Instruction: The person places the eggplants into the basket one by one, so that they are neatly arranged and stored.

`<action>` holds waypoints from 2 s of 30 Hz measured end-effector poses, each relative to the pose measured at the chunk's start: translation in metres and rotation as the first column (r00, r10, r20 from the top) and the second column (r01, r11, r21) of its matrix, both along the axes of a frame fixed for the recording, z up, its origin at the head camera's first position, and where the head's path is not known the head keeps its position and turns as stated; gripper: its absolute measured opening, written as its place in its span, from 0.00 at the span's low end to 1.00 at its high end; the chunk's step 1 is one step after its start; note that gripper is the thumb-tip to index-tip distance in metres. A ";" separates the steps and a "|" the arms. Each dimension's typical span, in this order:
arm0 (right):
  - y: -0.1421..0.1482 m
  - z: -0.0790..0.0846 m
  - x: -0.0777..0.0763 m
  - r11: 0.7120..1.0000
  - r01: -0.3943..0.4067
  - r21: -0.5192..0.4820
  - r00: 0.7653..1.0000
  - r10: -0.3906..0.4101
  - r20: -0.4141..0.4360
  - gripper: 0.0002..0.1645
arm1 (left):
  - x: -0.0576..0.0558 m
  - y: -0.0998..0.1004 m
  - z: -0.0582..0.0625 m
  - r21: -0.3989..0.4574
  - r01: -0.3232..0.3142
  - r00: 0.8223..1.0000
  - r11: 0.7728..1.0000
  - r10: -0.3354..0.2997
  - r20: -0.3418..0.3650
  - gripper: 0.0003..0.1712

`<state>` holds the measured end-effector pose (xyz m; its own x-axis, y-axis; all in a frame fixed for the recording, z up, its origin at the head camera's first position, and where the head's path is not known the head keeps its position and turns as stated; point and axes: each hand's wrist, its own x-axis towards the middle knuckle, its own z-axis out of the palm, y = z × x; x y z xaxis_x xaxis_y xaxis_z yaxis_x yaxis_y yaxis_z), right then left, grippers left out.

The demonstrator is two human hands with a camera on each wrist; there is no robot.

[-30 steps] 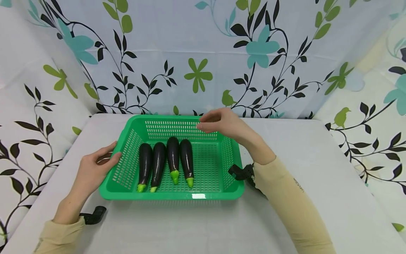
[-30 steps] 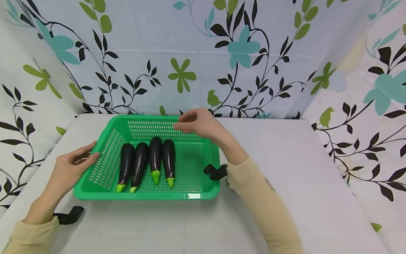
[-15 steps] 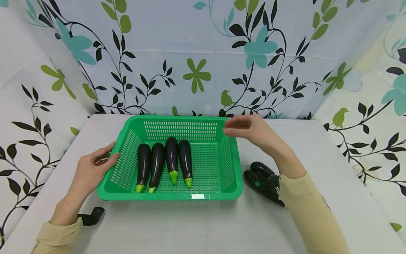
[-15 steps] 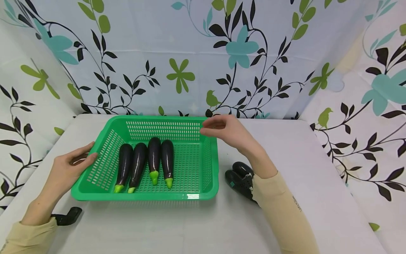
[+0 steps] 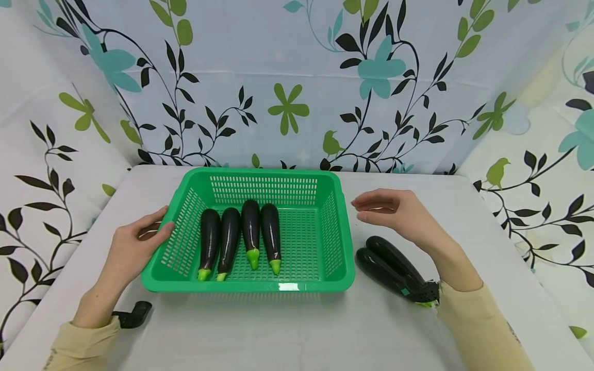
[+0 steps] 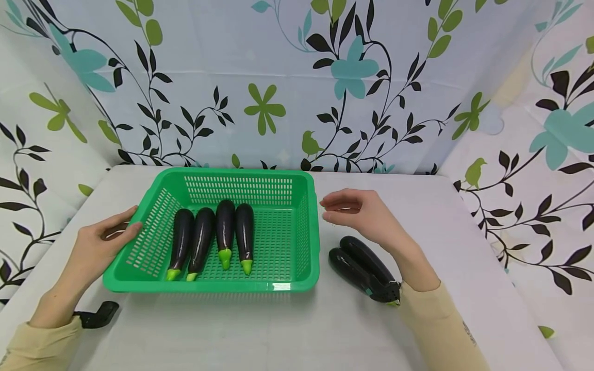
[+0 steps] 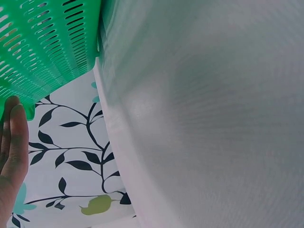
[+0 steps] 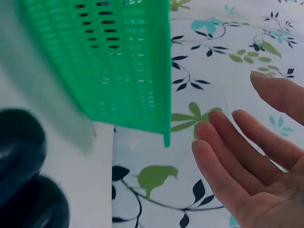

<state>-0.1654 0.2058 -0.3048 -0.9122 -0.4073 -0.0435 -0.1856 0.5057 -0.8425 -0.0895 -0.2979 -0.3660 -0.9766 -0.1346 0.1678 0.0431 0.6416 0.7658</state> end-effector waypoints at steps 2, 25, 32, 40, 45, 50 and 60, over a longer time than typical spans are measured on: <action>0.008 -0.004 0.003 1.000 0.003 0.010 1.000 -0.003 0.005 0.23 | 0.000 0.000 0.001 -0.004 -0.005 1.000 1.000 0.005 0.001 0.31; 0.071 -0.049 0.004 0.981 -0.053 0.186 0.999 0.050 0.022 0.28 | -0.002 0.002 -0.003 0.018 -0.005 1.000 1.000 0.005 -0.002 0.31; 0.074 -0.054 0.002 0.957 -0.105 0.272 0.994 0.102 0.027 0.30 | -0.003 0.002 -0.002 0.017 -0.008 1.000 1.000 0.008 -0.006 0.31; 0.070 -0.062 0.000 0.935 -0.151 0.320 0.988 0.130 0.086 0.31 | -0.002 0.000 -0.002 0.024 -0.013 1.000 1.000 0.013 0.005 0.31; 0.067 -0.064 0.000 0.930 -0.147 0.338 0.987 0.114 0.115 0.34 | -0.002 0.000 -0.001 0.012 -0.020 1.000 1.000 0.019 0.013 0.31; 0.069 -0.065 -0.001 0.926 -0.118 0.360 0.991 0.091 0.094 0.32 | -0.002 0.001 0.000 -0.002 -0.017 1.000 1.000 0.017 0.015 0.31; 0.070 -0.068 -0.005 0.918 -0.059 0.392 0.998 0.048 0.037 0.31 | -0.001 -0.001 -0.001 -0.001 -0.011 1.000 1.000 0.011 0.020 0.31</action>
